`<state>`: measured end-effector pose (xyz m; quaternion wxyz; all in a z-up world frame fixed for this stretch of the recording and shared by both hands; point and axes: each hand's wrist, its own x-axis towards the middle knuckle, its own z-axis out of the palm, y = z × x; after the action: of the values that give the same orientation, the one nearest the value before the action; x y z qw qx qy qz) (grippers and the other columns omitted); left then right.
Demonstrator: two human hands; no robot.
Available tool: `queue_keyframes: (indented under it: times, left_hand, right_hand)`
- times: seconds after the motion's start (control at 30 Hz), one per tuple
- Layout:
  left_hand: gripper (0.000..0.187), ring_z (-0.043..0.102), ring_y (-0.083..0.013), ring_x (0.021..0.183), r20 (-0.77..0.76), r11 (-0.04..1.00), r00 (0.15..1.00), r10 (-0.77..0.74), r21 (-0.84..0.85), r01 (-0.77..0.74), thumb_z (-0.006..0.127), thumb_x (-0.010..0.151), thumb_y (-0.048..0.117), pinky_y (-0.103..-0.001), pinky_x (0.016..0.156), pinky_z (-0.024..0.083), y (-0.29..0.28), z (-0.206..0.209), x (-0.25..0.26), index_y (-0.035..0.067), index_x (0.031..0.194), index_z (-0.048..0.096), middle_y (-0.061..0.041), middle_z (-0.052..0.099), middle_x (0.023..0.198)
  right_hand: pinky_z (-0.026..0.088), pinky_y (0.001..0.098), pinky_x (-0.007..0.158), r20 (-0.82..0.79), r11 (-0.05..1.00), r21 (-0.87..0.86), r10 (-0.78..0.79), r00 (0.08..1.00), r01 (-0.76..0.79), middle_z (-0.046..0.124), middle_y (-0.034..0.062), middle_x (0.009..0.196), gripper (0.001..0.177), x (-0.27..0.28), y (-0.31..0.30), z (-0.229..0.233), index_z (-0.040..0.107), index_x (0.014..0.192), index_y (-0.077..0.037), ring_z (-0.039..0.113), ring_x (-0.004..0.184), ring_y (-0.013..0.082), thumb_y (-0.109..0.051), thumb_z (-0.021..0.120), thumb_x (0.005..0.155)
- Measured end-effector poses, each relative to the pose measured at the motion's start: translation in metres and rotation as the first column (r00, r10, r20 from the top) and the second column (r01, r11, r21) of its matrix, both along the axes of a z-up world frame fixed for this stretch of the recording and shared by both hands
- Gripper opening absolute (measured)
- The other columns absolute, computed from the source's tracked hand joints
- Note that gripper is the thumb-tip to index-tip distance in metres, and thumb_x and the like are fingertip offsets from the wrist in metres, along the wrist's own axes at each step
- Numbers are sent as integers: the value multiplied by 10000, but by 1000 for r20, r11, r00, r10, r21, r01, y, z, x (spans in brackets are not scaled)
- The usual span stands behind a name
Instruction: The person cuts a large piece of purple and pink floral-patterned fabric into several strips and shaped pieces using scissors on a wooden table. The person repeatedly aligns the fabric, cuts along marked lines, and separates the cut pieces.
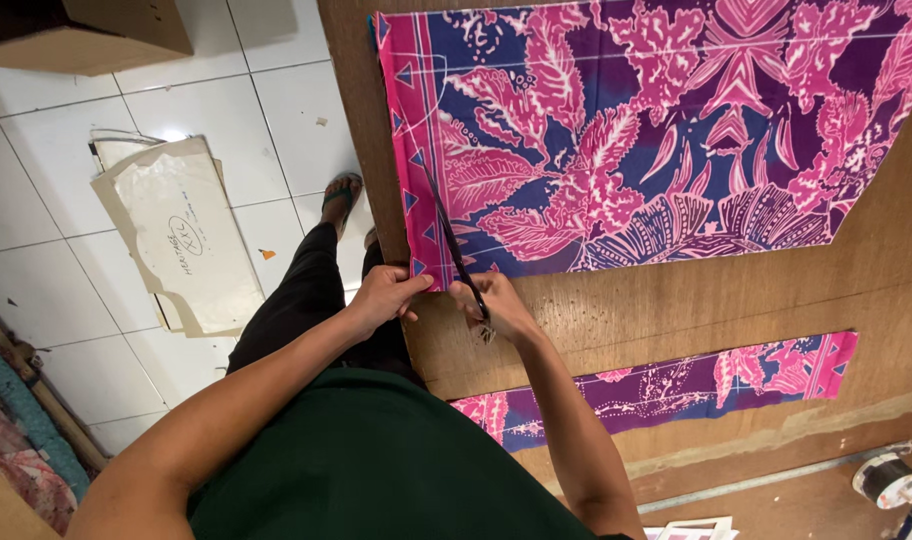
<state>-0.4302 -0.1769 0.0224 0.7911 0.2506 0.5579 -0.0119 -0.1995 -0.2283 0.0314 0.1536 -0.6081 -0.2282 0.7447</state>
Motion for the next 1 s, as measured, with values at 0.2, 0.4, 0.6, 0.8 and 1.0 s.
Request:
queue_keyframes:
  times: [0.2,0.4,0.6,0.8,1.0]
  left_hand:
    - [381,475,-68,445,-12,1000,1000,3,-2,-3,684,944,382,-279,538,579,0,1,1,11,873,741,25,501,543]
    - [379,453,-84,418,-15,999,999,-32,-19,32,671,949,392,-290,540,579,3,5,1,48,794,713,15,476,502]
    - [406,465,-97,420,-22,999,999,-43,-12,42,673,963,388,-306,552,591,5,5,1,58,727,660,13,476,501]
    - [397,464,-99,417,-2,999,999,-38,-14,38,667,961,406,-308,551,581,2,0,2,51,785,696,11,471,499]
    - [384,455,-98,423,20,1000,1000,4,-3,-4,679,951,389,-312,531,549,4,3,2,21,862,743,14,467,505]
  right_hand:
    - [462,276,440,102,998,-48,49,994,-44,529,-5,488,537,-3,14,13,622,681,-84,569,436,106,-590,759,796]
    - [453,266,451,27,999,-12,-29,999,29,527,-23,534,500,-12,44,15,640,705,-99,547,456,89,-570,753,830]
    - [452,266,439,69,1000,4,9,998,-9,507,-19,531,518,-19,64,37,587,653,-111,528,455,89,-556,751,860]
    - [429,285,387,156,997,-59,63,986,-54,521,-11,480,445,-25,96,29,621,666,-135,558,408,111,-531,693,857]
    - [438,275,429,7,997,63,-46,999,46,515,-26,520,532,-31,101,20,599,678,-91,558,446,104,-562,760,865]
